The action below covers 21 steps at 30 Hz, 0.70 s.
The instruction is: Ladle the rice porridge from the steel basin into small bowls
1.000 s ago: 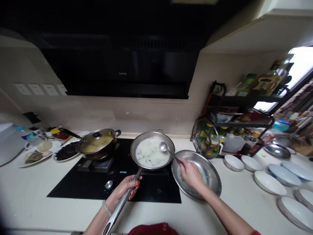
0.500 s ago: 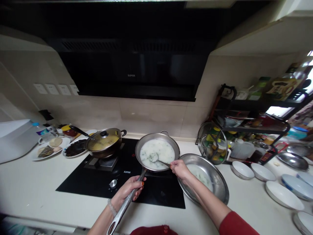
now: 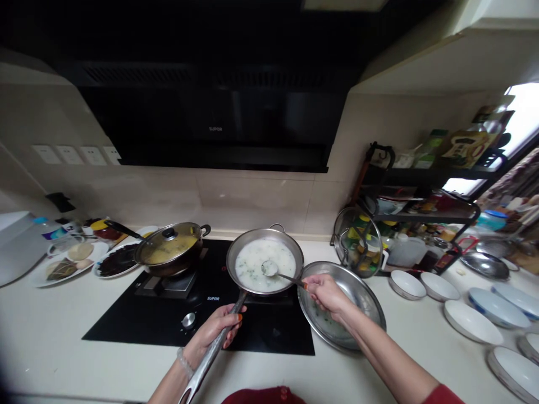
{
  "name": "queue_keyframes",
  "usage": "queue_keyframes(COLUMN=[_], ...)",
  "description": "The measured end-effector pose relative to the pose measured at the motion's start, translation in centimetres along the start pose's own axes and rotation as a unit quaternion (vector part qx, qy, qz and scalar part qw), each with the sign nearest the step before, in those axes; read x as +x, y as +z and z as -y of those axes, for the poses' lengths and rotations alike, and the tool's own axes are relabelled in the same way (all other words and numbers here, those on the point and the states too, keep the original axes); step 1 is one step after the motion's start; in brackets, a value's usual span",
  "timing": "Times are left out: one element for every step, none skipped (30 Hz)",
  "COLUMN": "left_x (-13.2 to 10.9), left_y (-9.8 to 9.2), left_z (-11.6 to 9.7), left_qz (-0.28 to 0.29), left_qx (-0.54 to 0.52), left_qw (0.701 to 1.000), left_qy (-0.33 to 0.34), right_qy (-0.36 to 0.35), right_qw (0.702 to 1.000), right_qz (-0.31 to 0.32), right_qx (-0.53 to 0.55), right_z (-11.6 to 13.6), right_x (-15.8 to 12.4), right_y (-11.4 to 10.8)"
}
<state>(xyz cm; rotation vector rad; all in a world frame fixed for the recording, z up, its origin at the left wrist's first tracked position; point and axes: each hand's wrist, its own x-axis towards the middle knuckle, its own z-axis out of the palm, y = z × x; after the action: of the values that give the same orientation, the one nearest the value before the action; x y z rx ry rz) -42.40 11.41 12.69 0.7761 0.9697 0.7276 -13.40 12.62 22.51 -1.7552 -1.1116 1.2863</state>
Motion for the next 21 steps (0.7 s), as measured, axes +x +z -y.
queue_keyframes(left_x=[0.0,0.0,0.0,0.0,0.0,0.0,-0.1,-0.1,-0.1,-0.1,-0.1,-0.1,-0.1,-0.1,-0.2,-0.2,-0.2,-0.2,-0.2,-0.2,-0.2], left_y=[0.0,-0.1,-0.1,-0.1,-0.1,-0.1,-0.1,-0.1,-0.1,-0.1,-0.1,-0.1,-0.1,-0.1,-0.1,-0.1,0.0,0.0,0.0,0.1,0.1], left_z=[0.0,0.1,0.1,0.1,0.1,0.1,0.1,0.1,0.1,0.1,0.1,0.1,0.0,0.0,0.0,-0.1,-0.1,-0.2,-0.2,-0.2,-0.3], left_qz=[0.0,0.002,0.002,0.002,0.002,0.004,0.005,0.006,0.006,0.006,0.006,0.006,0.006,0.006,0.006,0.005,0.005,0.003,0.003,0.002,0.002], left_qx=[0.0,0.001,0.0,0.0,-0.001,-0.002,-0.003,-0.003,-0.003,-0.002,0.0,0.002,0.004,0.005,0.006,0.006,0.006,0.006,0.006,0.006,0.006], left_qw=[1.0,1.0,1.0,1.0,1.0,1.0,1.0,1.0,1.0,1.0,1.0,1.0,1.0,1.0,1.0,1.0,1.0,1.0,1.0,1.0,1.0], left_qy=[0.0,-0.001,0.0,0.0,-0.001,-0.002,-0.001,-0.001,0.0,0.001,0.001,0.001,0.001,0.001,0.001,0.0,-0.002,-0.003,-0.004,-0.004,-0.003], right_qy=[0.009,0.017,0.024,0.028,0.03,0.032,0.034,0.037,0.04,0.044,0.047,0.048,0.047,0.041,0.028,0.007,-0.022,-0.051,-0.076,-0.092,-0.098], right_qw=[1.0,1.0,0.999,0.999,0.998,0.997,0.996,0.995,0.994,0.992,0.99,0.989,0.988,0.987,0.986,0.984,0.981,0.973,0.962,0.947,0.928], right_qz=[-0.002,-0.004,-0.007,-0.01,-0.016,-0.027,-0.04,-0.054,-0.069,-0.084,-0.1,-0.115,-0.132,-0.148,-0.163,-0.175,-0.185,-0.195,-0.203,-0.21,-0.215], right_qx=[0.008,0.016,0.027,0.039,0.051,0.062,0.069,0.075,0.08,0.083,0.083,0.08,0.069,0.049,0.02,-0.018,-0.061,-0.11,-0.164,-0.223,-0.287], right_z=[0.0,0.0,-0.1,-0.2,-0.4,-0.6,-0.9,-1.3,-1.8,-2.3,-2.9,-3.5,-4.3,-5.1,-6.1,-7.1,-8.2,-9.3,-10.5,-11.6,-12.7], right_x=[-0.3,-0.6,-0.9,-1.2,-1.6,-2.0,-2.4,-2.7,-3.1,-3.4,-3.6,-3.8,-3.9,-3.9,-3.8,-3.7,-3.5,-3.3,-3.1,-3.0,-3.0], right_y=[-0.6,-1.2,-1.9,-2.6,-3.4,-4.3,-5.2,-6.1,-7.1,-8.0,-9.0,-9.9,-10.7,-11.5,-12.2,-12.7,-13.1,-13.4,-13.5,-13.5,-13.3])
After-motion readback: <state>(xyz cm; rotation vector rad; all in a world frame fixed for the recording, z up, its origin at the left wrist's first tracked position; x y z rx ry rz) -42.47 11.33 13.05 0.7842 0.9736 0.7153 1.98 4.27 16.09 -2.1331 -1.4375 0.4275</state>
